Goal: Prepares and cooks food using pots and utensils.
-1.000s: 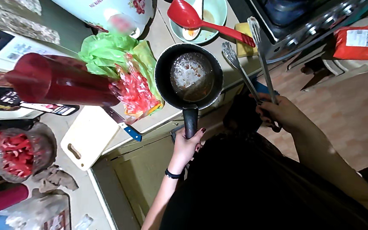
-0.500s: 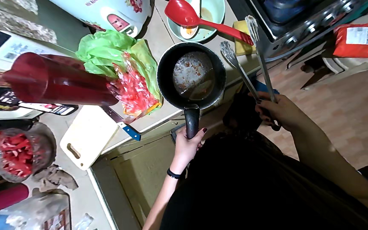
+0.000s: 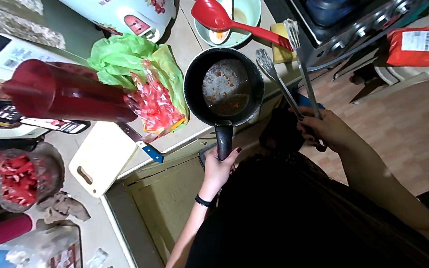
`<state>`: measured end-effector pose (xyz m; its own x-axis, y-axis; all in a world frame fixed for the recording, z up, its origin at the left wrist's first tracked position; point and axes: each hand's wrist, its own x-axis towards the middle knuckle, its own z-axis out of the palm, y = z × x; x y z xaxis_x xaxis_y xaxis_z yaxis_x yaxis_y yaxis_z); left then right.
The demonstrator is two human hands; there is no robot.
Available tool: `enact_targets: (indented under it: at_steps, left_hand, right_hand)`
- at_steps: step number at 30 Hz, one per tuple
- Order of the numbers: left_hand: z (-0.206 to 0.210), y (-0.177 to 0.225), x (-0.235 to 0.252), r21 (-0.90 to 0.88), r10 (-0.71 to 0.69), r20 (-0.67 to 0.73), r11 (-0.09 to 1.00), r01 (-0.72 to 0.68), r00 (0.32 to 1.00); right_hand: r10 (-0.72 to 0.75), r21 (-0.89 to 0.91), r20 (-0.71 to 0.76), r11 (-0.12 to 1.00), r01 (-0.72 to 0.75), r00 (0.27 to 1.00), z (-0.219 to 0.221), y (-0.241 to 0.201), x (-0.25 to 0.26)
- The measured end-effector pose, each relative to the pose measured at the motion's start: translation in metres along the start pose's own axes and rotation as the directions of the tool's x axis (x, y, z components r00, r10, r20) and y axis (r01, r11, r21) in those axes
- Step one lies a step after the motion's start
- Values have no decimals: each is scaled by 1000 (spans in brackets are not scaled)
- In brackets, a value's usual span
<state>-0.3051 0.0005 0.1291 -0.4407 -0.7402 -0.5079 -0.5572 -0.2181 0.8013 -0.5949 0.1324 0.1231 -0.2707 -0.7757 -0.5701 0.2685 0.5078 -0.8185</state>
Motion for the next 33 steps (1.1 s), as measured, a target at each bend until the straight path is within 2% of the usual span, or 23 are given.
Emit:
enact_targets:
  at_steps: [11,24,33]
  left_hand:
    - [-1,3,0,21,11,15,1000,-11,1000]
    - [-5,19,-2,-18,-59,39,998,60,997]
    - [-35,68,-8,-310,-87,161,941,134,983]
  right_hand:
    - [9,-5,-11,1000,-9,1000,-1,-1,-2]
    - [-4,-2,-1,1000,4,1000,-1,-1,-2]
    - [-5,17,-58,1000,6,998,-10,-4,-9]
